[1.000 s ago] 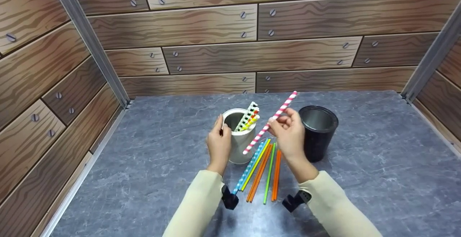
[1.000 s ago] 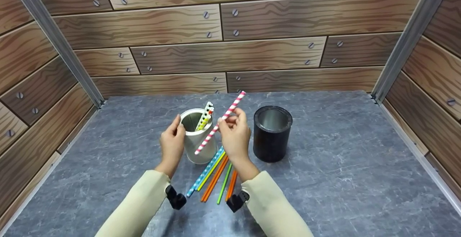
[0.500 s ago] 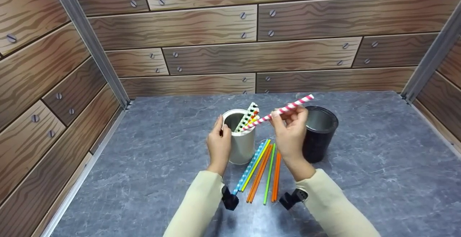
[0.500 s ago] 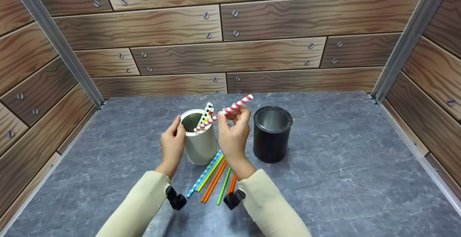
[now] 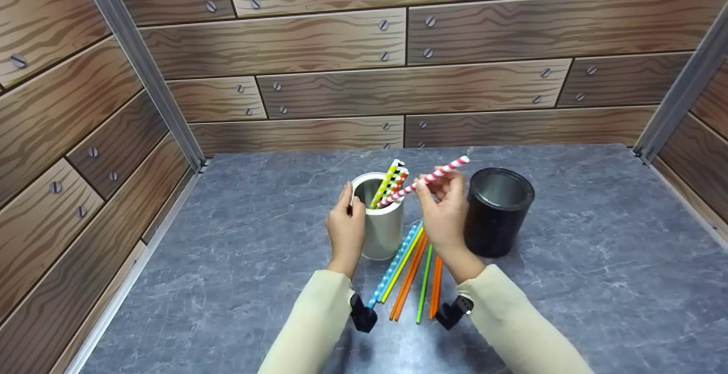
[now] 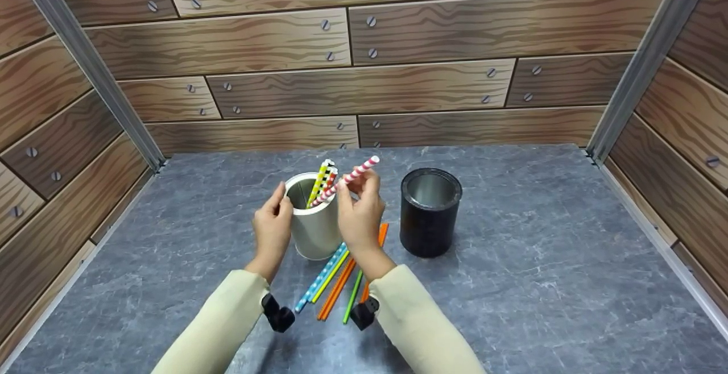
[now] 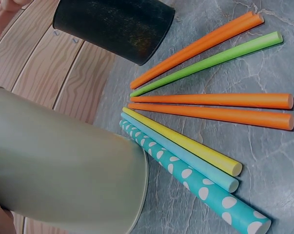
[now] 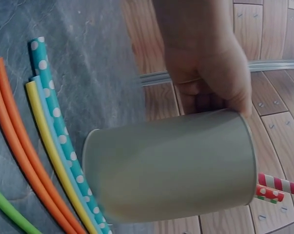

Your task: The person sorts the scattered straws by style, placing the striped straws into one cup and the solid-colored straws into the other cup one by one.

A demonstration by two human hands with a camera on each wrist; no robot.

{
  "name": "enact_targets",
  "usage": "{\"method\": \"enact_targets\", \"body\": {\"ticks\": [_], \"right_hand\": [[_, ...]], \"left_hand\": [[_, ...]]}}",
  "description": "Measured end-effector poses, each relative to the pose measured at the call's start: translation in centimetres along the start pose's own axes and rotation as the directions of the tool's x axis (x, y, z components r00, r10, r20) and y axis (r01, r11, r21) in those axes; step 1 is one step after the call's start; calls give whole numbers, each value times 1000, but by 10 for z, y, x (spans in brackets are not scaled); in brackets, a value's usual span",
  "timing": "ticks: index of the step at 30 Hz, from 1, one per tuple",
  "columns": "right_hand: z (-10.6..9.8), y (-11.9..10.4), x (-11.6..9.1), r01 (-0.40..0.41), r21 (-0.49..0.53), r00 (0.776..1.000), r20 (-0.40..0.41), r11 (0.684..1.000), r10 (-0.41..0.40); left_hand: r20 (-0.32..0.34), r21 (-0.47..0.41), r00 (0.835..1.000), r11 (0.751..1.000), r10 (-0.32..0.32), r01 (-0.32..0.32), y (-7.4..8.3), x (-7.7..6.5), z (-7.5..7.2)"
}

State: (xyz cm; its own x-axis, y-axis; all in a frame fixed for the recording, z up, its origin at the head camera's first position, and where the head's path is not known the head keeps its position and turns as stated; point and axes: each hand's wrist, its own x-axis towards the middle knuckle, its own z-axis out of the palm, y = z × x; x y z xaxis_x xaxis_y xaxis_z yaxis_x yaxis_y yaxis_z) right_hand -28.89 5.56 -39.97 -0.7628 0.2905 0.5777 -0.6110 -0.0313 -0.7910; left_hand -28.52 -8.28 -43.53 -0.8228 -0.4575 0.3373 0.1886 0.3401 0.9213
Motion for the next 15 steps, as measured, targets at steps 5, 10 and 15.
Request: {"method": "enact_targets", "body": {"ticks": [5,10,15], "right_hand": [[4,4,-4,-53,-80,996,70,995,59],[7,6,-7,-96,-208,989,93,973,117],[8,7,-7,-120,-308,981,111,944,161]], "left_hand": [[-16,12,1000,1000,-2,2,-2,0,2],[-16,-1,1000,1000,-6,6,-2,1,2],[-17,-1,1000,1000,7,-7,-2,2,1]]}}
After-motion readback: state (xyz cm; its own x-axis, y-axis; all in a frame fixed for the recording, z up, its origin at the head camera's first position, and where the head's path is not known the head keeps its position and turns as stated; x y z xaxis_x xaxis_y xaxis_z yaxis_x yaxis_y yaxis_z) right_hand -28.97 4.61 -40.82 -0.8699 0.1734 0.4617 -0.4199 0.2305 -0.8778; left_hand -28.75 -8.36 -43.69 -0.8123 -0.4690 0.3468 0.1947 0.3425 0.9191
